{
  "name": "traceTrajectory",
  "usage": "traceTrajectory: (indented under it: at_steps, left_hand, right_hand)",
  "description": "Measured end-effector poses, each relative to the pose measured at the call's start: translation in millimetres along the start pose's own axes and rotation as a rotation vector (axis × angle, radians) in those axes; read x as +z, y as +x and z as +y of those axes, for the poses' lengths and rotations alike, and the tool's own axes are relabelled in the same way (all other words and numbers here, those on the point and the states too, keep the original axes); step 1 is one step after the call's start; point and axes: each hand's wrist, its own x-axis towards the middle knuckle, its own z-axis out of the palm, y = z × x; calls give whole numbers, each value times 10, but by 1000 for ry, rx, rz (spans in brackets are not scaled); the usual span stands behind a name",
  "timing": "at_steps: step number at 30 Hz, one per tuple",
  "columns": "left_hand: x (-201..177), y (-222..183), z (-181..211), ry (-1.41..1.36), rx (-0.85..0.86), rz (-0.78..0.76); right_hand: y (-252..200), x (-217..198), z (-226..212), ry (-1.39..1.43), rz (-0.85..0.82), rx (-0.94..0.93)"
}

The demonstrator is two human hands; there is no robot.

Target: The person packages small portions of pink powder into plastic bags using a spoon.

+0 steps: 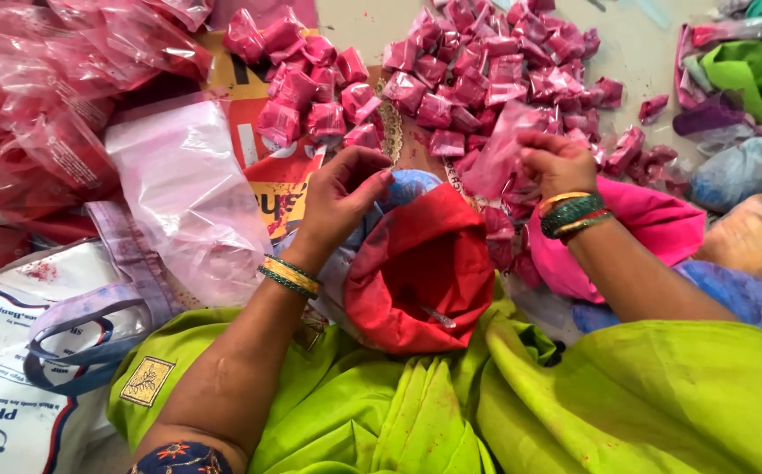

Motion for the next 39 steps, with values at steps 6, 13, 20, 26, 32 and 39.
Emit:
traceTrajectory:
  at_steps: [6, 13, 20, 26, 32, 39]
  left_hand:
    - [143, 19, -35, -97, -49, -52]
    - [208, -42, 215, -104, -76, -195]
    - [197, -33, 4, -38, 10, -184]
    - [166, -25, -7, -33, 19, -118]
    - [133, -53, 178, -149, -57, -165]
    - [167, -31, 17, -71, 52, -210]
  right_hand:
    - [-636, 700, -502, 464, -83, 54]
    - [-958, 956, -480, 589, -173, 220]
    - [-1103, 1047, -522, 559, -163, 226]
    - [-1225, 1132, -588, 500, -204, 213]
    - [-1202, 1026, -523, 536, -192, 201]
    - [-1260, 1013, -506, 577, -215, 212]
